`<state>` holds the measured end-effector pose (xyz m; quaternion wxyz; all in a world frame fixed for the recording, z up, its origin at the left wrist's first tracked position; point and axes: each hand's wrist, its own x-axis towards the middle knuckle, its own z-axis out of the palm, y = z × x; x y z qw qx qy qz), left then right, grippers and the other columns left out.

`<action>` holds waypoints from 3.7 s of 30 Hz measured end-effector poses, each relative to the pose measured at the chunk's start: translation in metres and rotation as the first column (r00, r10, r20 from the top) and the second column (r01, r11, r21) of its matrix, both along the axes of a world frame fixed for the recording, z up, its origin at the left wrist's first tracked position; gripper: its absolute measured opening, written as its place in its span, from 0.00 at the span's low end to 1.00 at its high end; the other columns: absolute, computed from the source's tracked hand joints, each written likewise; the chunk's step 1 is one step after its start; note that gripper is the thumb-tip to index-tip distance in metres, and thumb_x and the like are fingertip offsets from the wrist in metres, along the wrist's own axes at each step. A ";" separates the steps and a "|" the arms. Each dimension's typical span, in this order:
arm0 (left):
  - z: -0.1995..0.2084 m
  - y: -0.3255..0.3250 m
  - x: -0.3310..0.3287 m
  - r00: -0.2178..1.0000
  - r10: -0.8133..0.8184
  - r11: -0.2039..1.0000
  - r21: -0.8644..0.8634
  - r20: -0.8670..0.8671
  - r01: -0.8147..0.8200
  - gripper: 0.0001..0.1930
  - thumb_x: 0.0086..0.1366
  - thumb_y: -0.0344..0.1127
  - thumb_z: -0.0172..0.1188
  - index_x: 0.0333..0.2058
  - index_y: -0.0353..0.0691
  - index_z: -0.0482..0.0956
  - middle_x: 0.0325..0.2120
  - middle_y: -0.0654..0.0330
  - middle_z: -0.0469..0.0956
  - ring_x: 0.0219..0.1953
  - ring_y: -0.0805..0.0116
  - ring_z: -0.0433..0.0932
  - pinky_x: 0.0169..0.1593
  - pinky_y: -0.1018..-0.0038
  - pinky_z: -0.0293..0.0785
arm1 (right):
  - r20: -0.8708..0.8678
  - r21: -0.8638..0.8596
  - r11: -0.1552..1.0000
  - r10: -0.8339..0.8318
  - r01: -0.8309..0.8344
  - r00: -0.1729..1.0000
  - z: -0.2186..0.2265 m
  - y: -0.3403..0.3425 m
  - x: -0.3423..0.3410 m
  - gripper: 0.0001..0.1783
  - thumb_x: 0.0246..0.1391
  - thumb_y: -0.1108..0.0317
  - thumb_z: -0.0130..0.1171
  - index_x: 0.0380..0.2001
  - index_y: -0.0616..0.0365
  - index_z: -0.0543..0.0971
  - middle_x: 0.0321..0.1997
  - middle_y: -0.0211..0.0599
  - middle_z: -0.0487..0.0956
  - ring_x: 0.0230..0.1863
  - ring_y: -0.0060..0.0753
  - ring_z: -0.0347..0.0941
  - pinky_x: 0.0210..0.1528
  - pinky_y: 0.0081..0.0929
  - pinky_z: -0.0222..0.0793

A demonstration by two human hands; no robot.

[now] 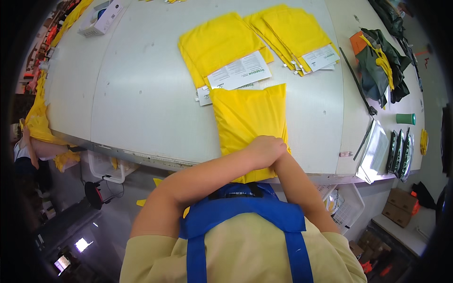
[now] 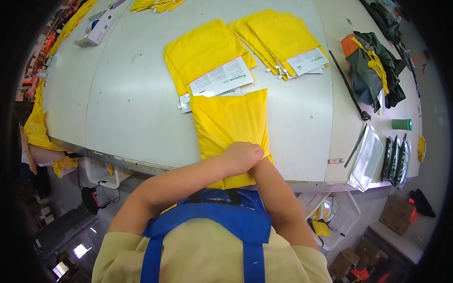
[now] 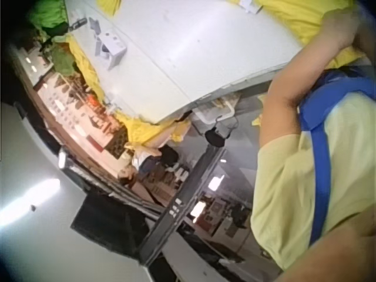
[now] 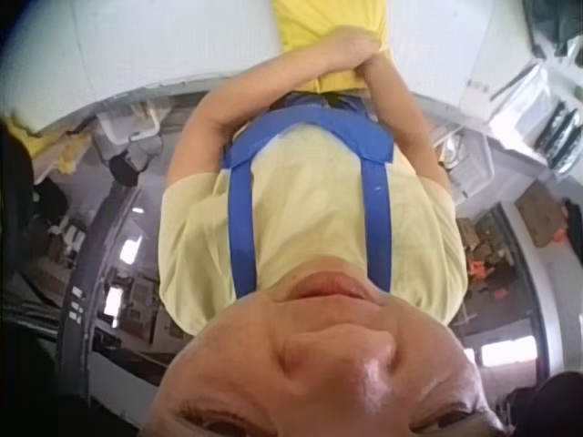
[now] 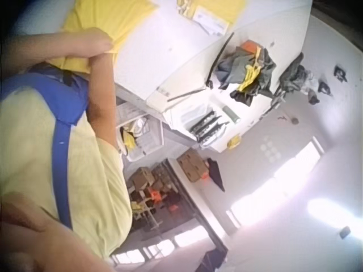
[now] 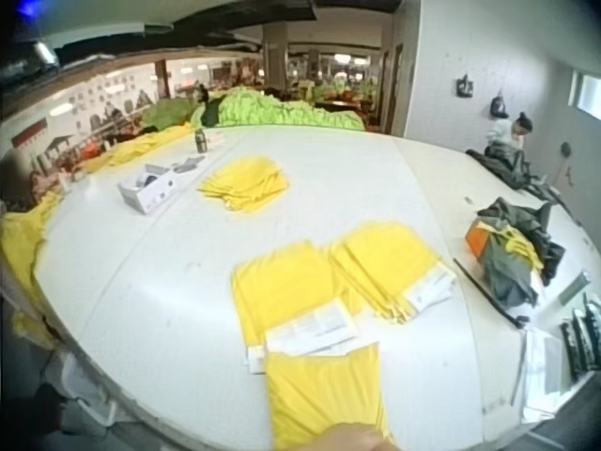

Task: The person folds a large yellow garment on a white table, smoothing and aligning edges before folding it into a compact rectangle. They then use small scissors to trim loose threads from the garment's seams.

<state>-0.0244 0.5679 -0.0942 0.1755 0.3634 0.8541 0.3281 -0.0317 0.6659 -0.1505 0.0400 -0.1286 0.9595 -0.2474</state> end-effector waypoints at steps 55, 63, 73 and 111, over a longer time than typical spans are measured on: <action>0.015 -0.133 -0.029 0.333 -0.129 0.288 0.357 0.934 -0.889 0.38 0.65 0.63 0.44 0.66 0.50 0.47 0.60 0.56 0.62 0.59 0.63 0.65 0.59 0.61 0.61 | 0.766 -0.404 0.525 -0.254 0.749 0.591 0.080 0.033 0.095 0.21 0.62 0.58 0.47 0.43 0.68 0.74 0.31 0.39 0.79 0.32 0.27 0.74 0.33 0.22 0.69; -0.032 -0.084 0.008 0.555 0.704 0.651 -0.089 0.444 -0.754 0.33 0.61 0.47 0.57 0.56 0.28 0.61 0.49 0.40 0.70 0.52 0.45 0.69 0.56 0.61 0.65 | 0.064 -0.238 0.947 -0.208 0.217 0.976 0.079 0.036 -0.002 0.20 0.55 0.61 0.58 0.46 0.63 0.76 0.42 0.48 0.77 0.40 0.38 0.74 0.47 0.29 0.69; -0.060 -0.082 0.035 0.645 0.757 0.646 0.029 0.102 -0.763 0.31 0.58 0.49 0.59 0.53 0.31 0.67 0.47 0.45 0.70 0.48 0.47 0.68 0.52 0.61 0.65 | 0.397 -0.258 0.954 -0.041 0.155 0.917 0.028 0.019 -0.093 0.25 0.50 0.57 0.63 0.50 0.57 0.74 0.46 0.37 0.73 0.44 0.33 0.68 0.49 0.28 0.66; -0.038 -0.086 -0.007 0.352 0.054 0.637 0.239 0.934 -0.733 0.24 0.60 0.45 0.57 0.49 0.32 0.73 0.42 0.48 0.74 0.44 0.57 0.73 0.49 0.66 0.69 | 0.695 -0.411 0.899 0.199 0.154 0.692 0.103 0.034 -0.079 0.33 0.34 0.67 0.73 0.47 0.61 0.73 0.37 0.33 0.77 0.40 0.25 0.73 0.46 0.21 0.68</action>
